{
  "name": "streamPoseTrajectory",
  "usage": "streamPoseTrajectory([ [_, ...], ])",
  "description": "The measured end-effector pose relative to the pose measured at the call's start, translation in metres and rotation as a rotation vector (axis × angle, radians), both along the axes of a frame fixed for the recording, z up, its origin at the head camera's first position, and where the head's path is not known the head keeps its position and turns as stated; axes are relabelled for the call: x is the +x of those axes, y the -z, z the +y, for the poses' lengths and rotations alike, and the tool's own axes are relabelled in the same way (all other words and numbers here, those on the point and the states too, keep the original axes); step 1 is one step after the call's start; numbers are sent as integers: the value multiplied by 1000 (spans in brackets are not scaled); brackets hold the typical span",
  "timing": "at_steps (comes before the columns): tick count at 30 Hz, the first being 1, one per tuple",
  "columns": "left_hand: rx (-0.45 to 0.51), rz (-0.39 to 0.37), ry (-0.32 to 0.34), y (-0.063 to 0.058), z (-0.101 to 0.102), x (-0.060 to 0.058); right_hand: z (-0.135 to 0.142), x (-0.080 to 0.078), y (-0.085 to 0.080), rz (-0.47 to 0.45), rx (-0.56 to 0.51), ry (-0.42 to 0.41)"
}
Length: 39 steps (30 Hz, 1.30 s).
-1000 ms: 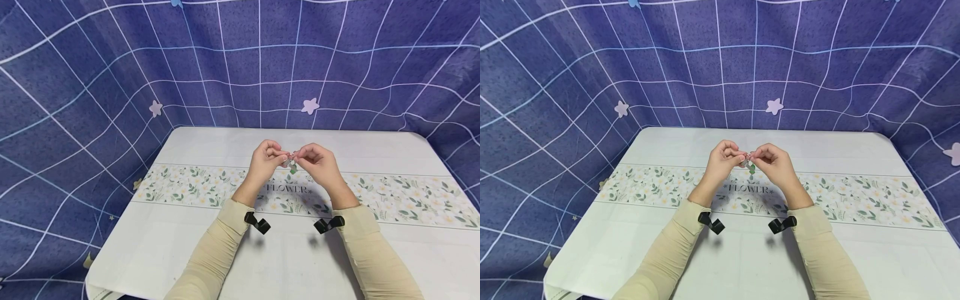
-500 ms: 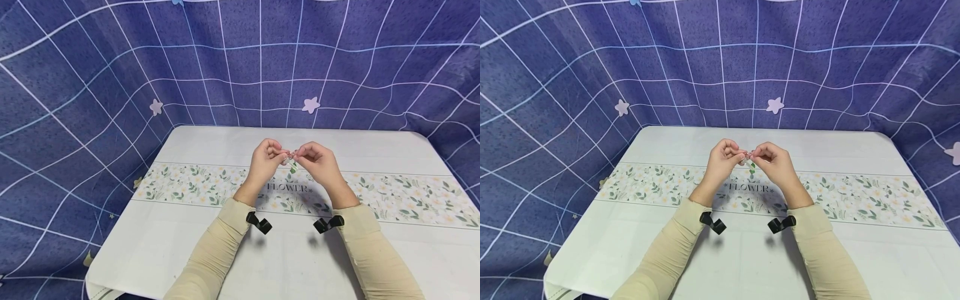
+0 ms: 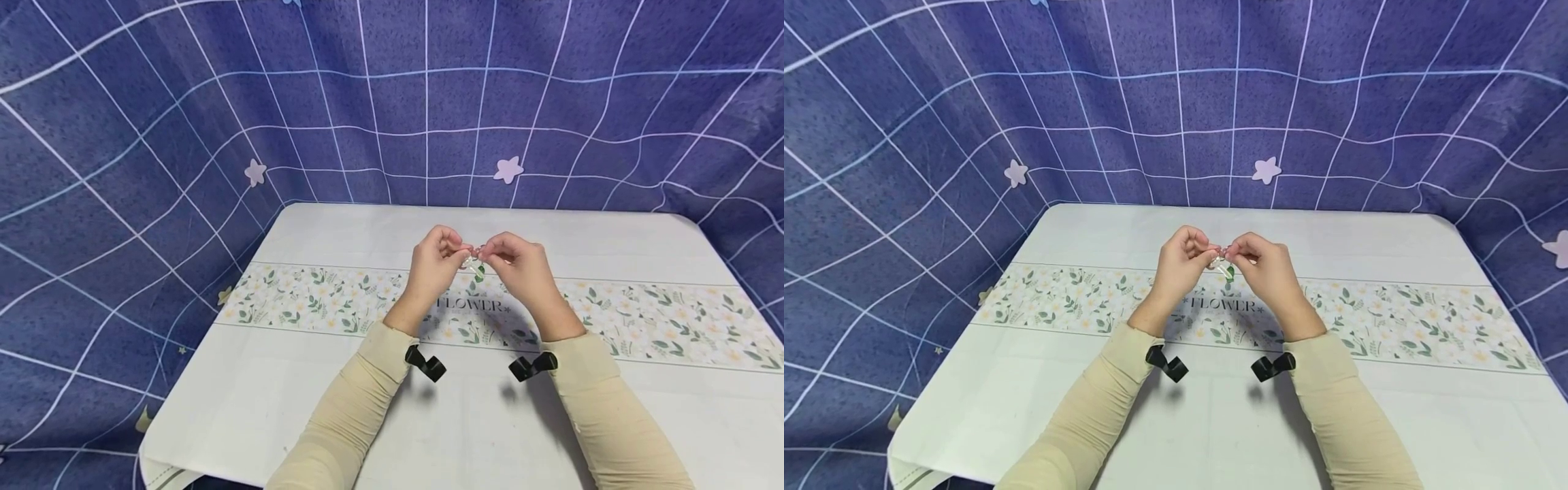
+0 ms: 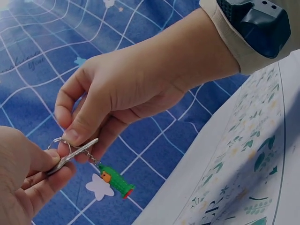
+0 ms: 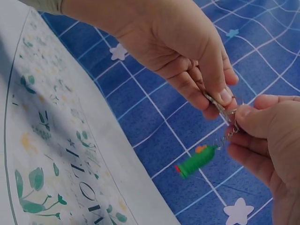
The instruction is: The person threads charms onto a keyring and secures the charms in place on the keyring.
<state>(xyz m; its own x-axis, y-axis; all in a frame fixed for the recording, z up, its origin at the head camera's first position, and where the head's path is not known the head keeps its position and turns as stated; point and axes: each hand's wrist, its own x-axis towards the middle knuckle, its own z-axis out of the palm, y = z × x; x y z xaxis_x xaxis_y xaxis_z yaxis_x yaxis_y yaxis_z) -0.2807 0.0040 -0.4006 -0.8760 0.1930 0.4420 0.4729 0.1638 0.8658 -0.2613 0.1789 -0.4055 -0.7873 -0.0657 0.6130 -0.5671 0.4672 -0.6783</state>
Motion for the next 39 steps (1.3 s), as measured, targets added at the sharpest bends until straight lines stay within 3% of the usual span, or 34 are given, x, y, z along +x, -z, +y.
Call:
streamPoseTrajectory([
  [7, -59, 39, -48, 1, 1, 1, -1, -1, 0, 153, 146, 11],
  [11, -123, 84, -69, 1, 2, 1, 0, 1, -3, 149, 207, 4],
  [22, -239, 119, -96, -1, 2, 1, 1, 3, -6, 133, 339, -3],
  [39, -230, 105, -66, 0, -1, 1, 0, 5, -4, 151, 291, -20],
])
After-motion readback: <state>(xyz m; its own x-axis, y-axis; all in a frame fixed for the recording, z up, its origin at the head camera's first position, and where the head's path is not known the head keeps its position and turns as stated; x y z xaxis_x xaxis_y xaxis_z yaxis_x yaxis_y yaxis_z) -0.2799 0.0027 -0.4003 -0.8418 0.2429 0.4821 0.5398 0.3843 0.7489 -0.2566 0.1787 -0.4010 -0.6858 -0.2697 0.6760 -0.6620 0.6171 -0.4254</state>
